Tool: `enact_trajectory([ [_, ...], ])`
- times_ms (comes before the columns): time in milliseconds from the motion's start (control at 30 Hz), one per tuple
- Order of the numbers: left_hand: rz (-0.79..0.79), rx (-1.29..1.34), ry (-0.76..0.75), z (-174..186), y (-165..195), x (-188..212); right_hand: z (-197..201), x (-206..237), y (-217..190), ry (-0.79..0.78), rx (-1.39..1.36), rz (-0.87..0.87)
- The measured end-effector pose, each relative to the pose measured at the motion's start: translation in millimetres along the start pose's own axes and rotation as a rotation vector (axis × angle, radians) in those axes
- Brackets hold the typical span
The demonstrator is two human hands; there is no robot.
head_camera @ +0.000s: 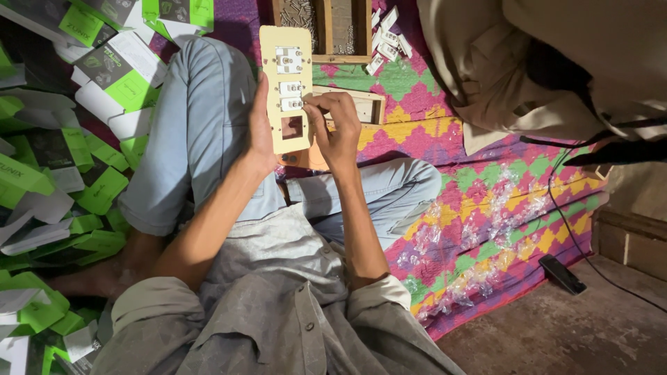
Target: The person sits on the floor and assembles a multi-gang electrical switch plate by inserting white switch modules into the plate's cutouts and securing them with screws. The person repeatedly flips the plate to access the back, picks up screws from a wooden box, and tightens them by hand.
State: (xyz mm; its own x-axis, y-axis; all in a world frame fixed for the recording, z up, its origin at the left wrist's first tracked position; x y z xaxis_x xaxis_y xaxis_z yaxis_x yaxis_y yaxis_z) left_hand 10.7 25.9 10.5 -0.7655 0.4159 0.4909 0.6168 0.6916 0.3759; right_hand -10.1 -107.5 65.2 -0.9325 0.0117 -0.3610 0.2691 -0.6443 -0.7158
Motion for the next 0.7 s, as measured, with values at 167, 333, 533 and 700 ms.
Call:
enact_trajectory([
  [167,-0.013,0.03,-0.053,-2,1,3,-1,0,7,-0.007,-0.077,-0.075],
  [333,-0.007,0.033,-0.079,-1,1,2,-4,4,10,0.026,-0.199,-0.149],
  [533,-0.018,0.069,-0.069,0,-2,0,-9,13,13,0.085,-0.242,-0.301],
  [700,0.042,0.131,-0.018,-2,-1,2,-7,18,6,0.069,-0.262,-0.276],
])
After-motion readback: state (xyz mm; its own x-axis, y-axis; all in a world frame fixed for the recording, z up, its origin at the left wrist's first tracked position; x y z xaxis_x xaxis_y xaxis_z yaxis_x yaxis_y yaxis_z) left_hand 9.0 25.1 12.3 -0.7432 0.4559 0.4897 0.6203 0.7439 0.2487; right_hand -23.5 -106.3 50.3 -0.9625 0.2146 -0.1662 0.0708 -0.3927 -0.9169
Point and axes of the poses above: each hand's wrist, its own x-axis away from the middle knuckle, its own z-axis out of the back of the hand, y = z × x, the point moved 1 cm from there along -x, towards the middle knuckle, and after that the axes turned 1 degree about -x, right-handed, at the moved point
